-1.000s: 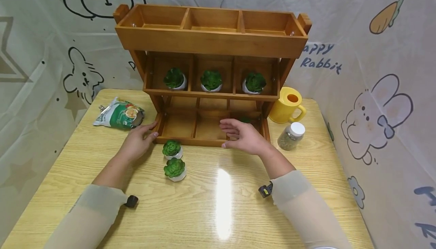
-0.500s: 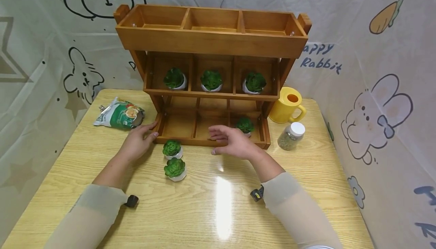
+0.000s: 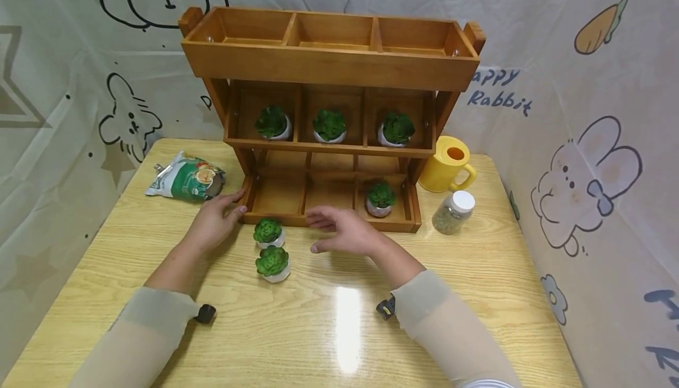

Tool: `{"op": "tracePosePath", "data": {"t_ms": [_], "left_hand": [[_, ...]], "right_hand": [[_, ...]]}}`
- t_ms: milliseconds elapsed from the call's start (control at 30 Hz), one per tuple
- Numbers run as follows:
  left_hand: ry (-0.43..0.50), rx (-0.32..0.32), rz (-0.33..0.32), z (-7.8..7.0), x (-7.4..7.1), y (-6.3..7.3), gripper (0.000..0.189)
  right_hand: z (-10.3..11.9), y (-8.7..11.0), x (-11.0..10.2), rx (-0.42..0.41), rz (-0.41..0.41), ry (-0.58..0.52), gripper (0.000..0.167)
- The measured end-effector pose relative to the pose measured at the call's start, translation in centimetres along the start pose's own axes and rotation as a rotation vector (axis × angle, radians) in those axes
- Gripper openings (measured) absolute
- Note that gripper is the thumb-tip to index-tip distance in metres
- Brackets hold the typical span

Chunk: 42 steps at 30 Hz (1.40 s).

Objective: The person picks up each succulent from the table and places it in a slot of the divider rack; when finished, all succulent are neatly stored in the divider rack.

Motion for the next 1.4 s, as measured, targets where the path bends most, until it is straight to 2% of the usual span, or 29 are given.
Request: {"op": "tracePosePath", "data": {"t_ms": [267,433,700,1067,1400], "left_hand": [[-0.013,0.004,-0.003,0.0,0.0,0.0,0.054],[-0.015,0.011,-0.007,-0.2,0.0,0.0,0.054],[-0.011,0.01,-0.002,-0.2,0.0,0.0,0.054],[-0.019,0.017,-0.013,-0.1,0.0,-0.1,0.053],[-0.016,0.009,-0.014,-0.1,0.1,-0.1,0.053]], "right_hand": [[-0.2,-0.9,1.8,0.017,0.026,0.047,0.064],[-0.2,-1.2,2.7,0.006,0.033,0.059,0.068],[-0.5,-1.6,4.2,0.037,0.057,0.105,0.067],[-0.3,-2.1,5.9,0.016,0.102,0.117,0.074],[0.1,-2.7,6.6,0.01,0.092,0.21,0.076]]}}
Point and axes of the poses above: each hand's wrist, its own y-axis away from the middle knuckle, its own x-axis out of the palm, z = x × y, the point moved 6 cm from there along -y, towards the middle knuckle, and after that the axes turned 13 degrees about x, right-handed, at the moved point
